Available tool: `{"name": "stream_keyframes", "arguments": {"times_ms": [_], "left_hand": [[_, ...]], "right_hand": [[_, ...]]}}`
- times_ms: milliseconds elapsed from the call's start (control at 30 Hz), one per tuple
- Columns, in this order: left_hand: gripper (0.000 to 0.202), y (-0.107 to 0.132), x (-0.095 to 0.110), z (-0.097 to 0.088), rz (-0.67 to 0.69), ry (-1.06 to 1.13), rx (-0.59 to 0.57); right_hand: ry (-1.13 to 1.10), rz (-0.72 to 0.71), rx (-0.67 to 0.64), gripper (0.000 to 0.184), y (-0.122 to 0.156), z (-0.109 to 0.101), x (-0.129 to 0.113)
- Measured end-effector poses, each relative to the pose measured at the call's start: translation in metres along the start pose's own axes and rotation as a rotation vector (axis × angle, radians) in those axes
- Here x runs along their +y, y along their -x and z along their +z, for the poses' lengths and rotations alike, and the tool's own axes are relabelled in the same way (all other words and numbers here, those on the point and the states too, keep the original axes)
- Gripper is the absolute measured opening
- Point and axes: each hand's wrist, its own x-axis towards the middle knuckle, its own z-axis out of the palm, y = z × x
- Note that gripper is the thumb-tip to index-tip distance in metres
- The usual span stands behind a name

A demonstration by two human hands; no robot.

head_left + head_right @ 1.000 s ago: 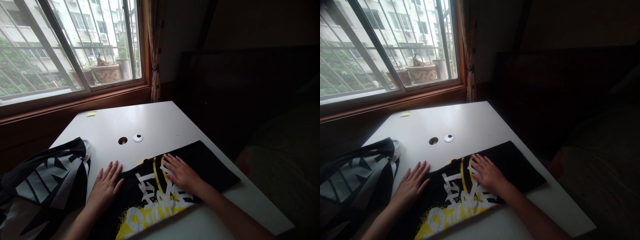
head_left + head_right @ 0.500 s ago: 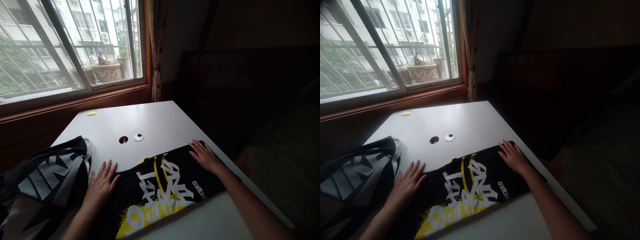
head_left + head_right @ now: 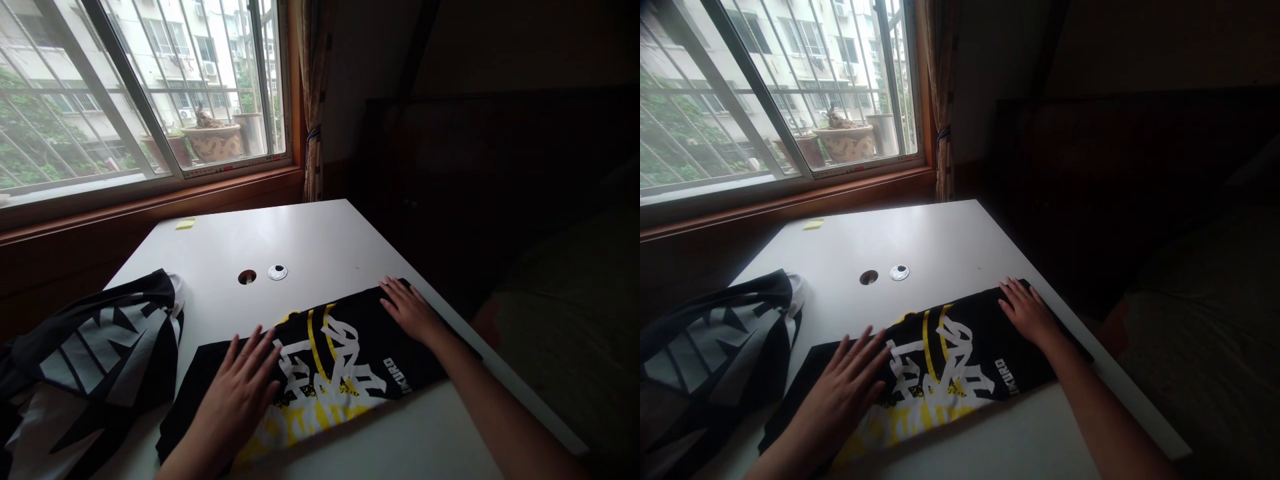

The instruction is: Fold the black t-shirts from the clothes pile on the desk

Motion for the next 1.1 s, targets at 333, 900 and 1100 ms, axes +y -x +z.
{"name": "stream_keyframes", "arguments": {"times_ms": [333,900,1100], "left_hand": [[0.068,0.008,-0.001,0.016,0.099,0.064,-0.082],[0.062,0.026,-0.033,0.028,-0.047,-0.01,-0.064],[0.066,0.031,-0.043,0.032,-0.087,-0.012,-0.068]], "right_hand": [[-0.013,0.01,-0.037,0.06,-0.004,-0.003,0.015],[-0.017,0.029,-0.034,0.059,-0.004,-0.003,0.016],[0.008,0.026,-0.002,0.058,-0.004,-0.001,0.018]]}}
